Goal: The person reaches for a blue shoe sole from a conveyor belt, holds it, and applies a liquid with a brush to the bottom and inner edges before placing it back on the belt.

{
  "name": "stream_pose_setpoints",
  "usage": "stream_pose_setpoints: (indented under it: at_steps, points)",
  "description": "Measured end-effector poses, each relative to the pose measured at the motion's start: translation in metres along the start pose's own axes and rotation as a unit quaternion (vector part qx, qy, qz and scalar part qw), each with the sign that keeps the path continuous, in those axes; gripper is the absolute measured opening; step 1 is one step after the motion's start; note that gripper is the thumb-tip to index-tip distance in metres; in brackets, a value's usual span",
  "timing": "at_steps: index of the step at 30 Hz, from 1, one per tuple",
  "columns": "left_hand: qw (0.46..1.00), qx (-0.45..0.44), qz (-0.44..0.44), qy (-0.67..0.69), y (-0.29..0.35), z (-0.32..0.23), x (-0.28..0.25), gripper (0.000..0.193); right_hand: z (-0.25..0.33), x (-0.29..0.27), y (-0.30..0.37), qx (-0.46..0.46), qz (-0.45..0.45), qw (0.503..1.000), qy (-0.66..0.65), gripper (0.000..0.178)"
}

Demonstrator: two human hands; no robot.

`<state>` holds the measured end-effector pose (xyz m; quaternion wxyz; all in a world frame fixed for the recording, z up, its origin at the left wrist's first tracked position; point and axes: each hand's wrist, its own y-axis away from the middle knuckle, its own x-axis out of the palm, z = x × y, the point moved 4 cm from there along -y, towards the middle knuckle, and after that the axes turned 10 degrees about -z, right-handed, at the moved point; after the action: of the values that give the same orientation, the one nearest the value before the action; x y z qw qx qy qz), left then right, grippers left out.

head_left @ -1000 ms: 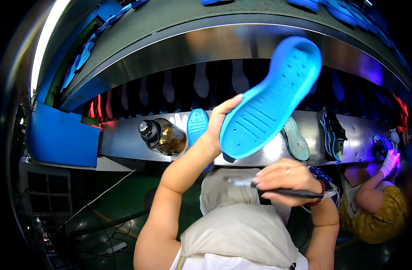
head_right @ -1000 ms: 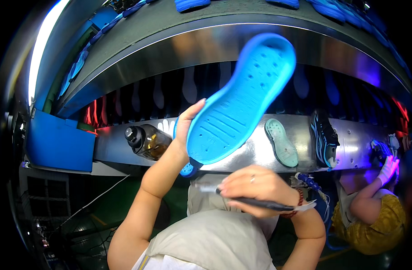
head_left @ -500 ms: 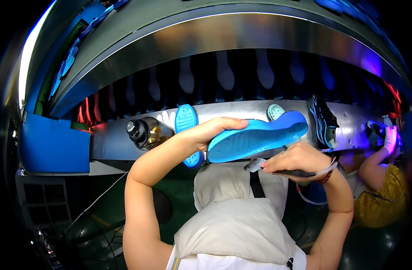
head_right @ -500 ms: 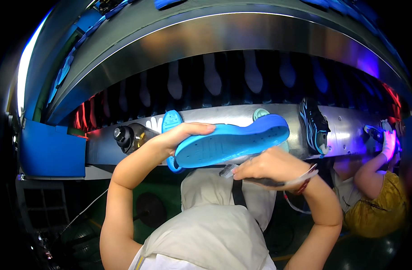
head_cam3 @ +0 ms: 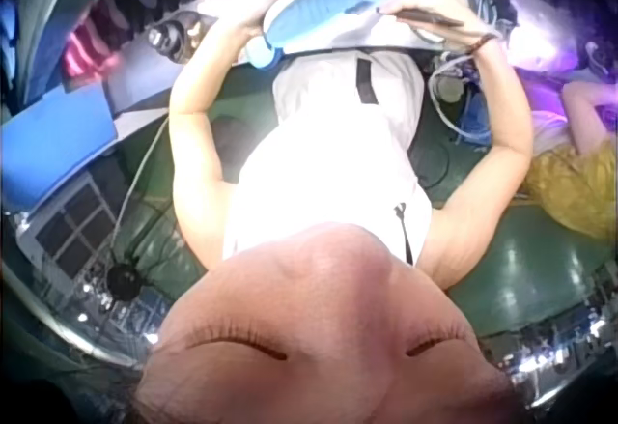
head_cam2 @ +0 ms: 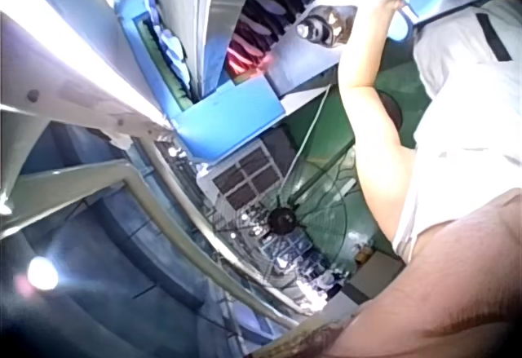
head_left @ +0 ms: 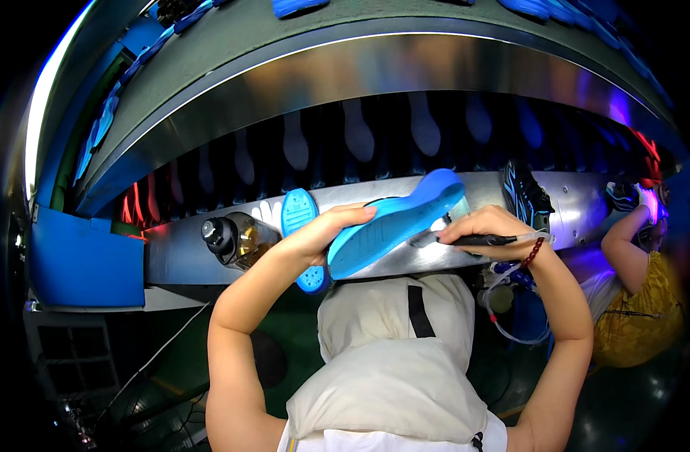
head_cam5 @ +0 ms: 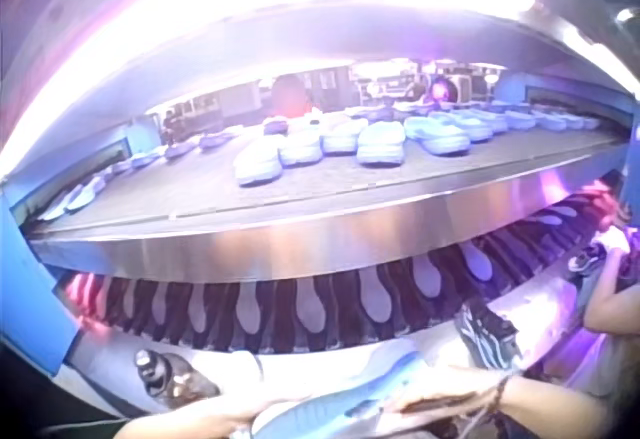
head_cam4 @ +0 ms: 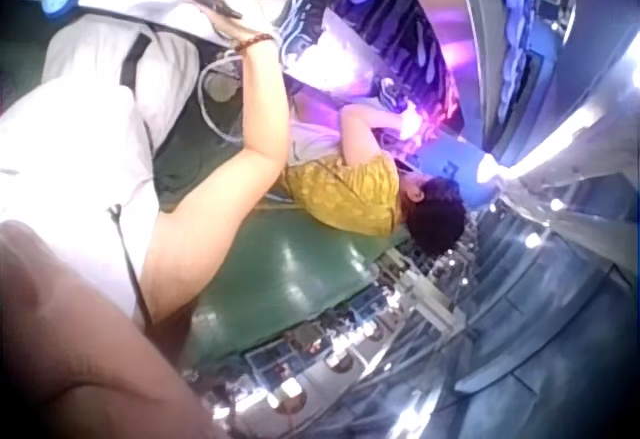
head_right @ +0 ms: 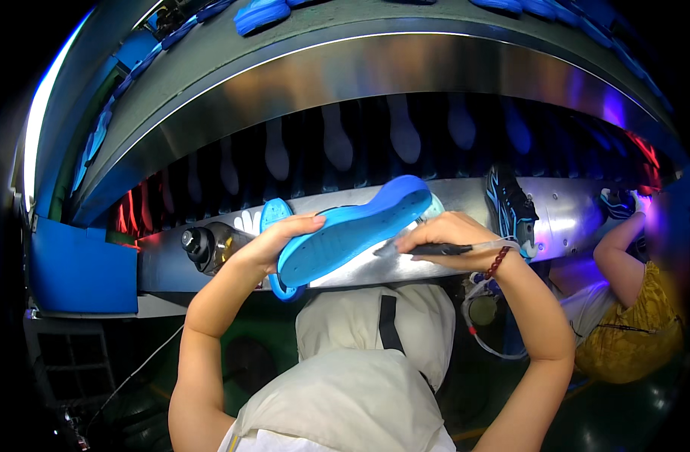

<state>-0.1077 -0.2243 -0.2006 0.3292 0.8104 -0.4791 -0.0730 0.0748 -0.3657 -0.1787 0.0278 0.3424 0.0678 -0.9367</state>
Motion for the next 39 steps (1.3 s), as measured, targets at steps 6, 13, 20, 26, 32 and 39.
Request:
stream_pose_setpoints:
  at_steps: [6,13,20,26,32,39]
  points:
    - [0.967,-0.027,0.043,0.251,-0.022,0.022,-0.007,0.054,0.023,0.016,-0.007,0.115,-0.114,0.902,-0.4,0.019]
    - [0.927,-0.02,0.082,0.366,-0.027,0.031,0.004,0.055,-0.03,0.02,-0.011,0.106,-0.311,0.921,-0.209,0.014]
    - [0.928,-0.01,0.075,0.364,-0.037,0.043,0.007,0.055,-0.044,0.029,-0.016,0.054,-0.517,0.852,0.066,0.013]
    - [0.922,0.005,-0.002,0.387,-0.038,0.058,-0.025,0.052,0.036,0.083,-0.02,-0.04,-0.326,0.943,-0.056,0.012]
    - [0.957,0.229,-0.007,0.18,0.036,0.02,-0.056,0.051,0.006,0.051,0.028,0.043,-0.294,0.787,-0.54,0.019]
    - [0.805,0.509,0.049,0.301,0.117,-0.123,-0.133,0.062,-0.047,0.062,0.035,0.081,-0.345,0.729,-0.585,0.018]
